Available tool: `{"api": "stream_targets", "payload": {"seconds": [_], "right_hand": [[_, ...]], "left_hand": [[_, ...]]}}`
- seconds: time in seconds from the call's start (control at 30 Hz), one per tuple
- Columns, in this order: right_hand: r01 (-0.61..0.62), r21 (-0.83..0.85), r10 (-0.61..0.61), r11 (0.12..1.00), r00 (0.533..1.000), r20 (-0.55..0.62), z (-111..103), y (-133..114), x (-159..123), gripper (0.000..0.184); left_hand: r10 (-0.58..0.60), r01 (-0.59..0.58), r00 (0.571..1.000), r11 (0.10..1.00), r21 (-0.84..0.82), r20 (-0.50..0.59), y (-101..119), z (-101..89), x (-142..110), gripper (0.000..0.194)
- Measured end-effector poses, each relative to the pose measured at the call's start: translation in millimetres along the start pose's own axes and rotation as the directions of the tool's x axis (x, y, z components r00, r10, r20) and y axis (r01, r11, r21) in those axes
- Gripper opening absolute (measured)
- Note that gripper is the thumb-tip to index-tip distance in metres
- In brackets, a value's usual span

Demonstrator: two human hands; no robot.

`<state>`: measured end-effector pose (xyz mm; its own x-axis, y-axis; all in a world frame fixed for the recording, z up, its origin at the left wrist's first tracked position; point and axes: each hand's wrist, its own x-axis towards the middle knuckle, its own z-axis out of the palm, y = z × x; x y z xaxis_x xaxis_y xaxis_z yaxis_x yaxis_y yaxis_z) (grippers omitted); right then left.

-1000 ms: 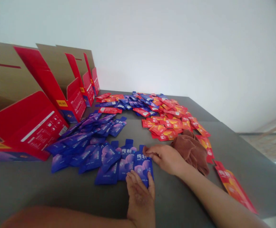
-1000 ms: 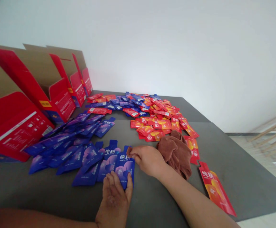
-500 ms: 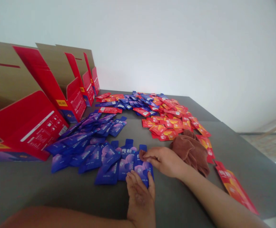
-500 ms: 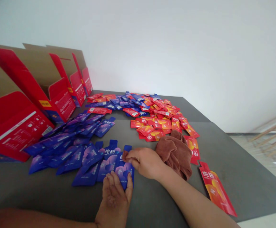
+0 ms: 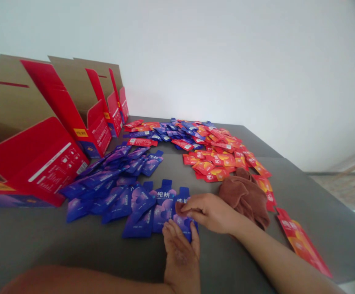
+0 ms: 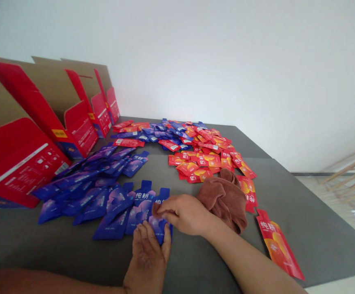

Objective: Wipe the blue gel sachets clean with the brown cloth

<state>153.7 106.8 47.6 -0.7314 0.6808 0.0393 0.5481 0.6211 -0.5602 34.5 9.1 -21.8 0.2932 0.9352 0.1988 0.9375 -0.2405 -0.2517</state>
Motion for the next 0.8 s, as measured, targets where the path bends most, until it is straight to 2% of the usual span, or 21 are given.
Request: {"api": "stream_targets", "payload": {"seconds": [0.1, 0.2, 0.27, 0.4, 0.47, 0.57, 0.67, 0.73, 0.8], "right_hand": [[-0.122, -0.024, 0.12, 0.992, 0.988, -0.094, -0.5, 10.3, 1.4, 0.022], [-0.157, -0.05, 0.151, 0.986, 0.982, -0.111, -1.2, 11.7, 1.1, 0.022], [-0.113, -0.075, 0.106, 0.991, 0.991, -0.086, -1.3, 6.4, 0.0, 0.022], [0.08, -0.055, -0.077, 0.995, 0.996, 0.053, 0.3, -8.3, -2.0, 0.019], [0.105, -0.033, -0.102, 0.994, 0.991, 0.083, 1.3, -10.1, -1.9, 0.018], [-0.012, -0.048, 0.013, 0.999, 1.0, 0.003, 1.6, -2.1, -0.5, 0.02], [-0.149, -0.068, 0.142, 0.986, 0.985, -0.097, 0.2, 9.6, 0.4, 0.022], [-0.166, -0.076, 0.157, 0.983, 0.981, -0.111, -1.0, 12.3, 0.2, 0.021], [-0.109, -0.073, 0.102, 0.991, 0.991, -0.088, -1.4, 9.0, -0.5, 0.021]], "left_hand": [[-0.009, 0.008, 1.0, 1.0, -0.007, -0.023, 0.3, 2.6, -0.5, 0.039], [-0.014, 0.014, 0.999, 1.0, 0.004, -0.037, -0.2, 2.8, -0.7, 0.039], [-0.01, 0.011, 0.999, 1.0, 0.022, -0.032, -0.1, 2.2, -0.3, 0.038], [-0.003, 0.003, 1.0, 1.0, 0.022, 0.005, 3.4, 2.0, 1.1, 0.034], [-0.032, 0.032, 0.999, 0.999, 0.034, 0.017, 5.0, 1.7, 1.6, 0.033], [-0.018, 0.017, 1.0, 0.997, 0.079, 0.008, 2.9, -1.1, 1.4, 0.035], [0.029, -0.027, 0.999, 0.995, 0.091, -0.016, -1.9, -4.7, 0.9, 0.037], [0.023, -0.021, 0.999, 0.998, 0.067, -0.029, -2.9, -5.6, 1.2, 0.037], [-0.008, 0.009, 1.0, 0.999, 0.045, -0.024, -1.0, -5.1, 2.1, 0.037]]}}
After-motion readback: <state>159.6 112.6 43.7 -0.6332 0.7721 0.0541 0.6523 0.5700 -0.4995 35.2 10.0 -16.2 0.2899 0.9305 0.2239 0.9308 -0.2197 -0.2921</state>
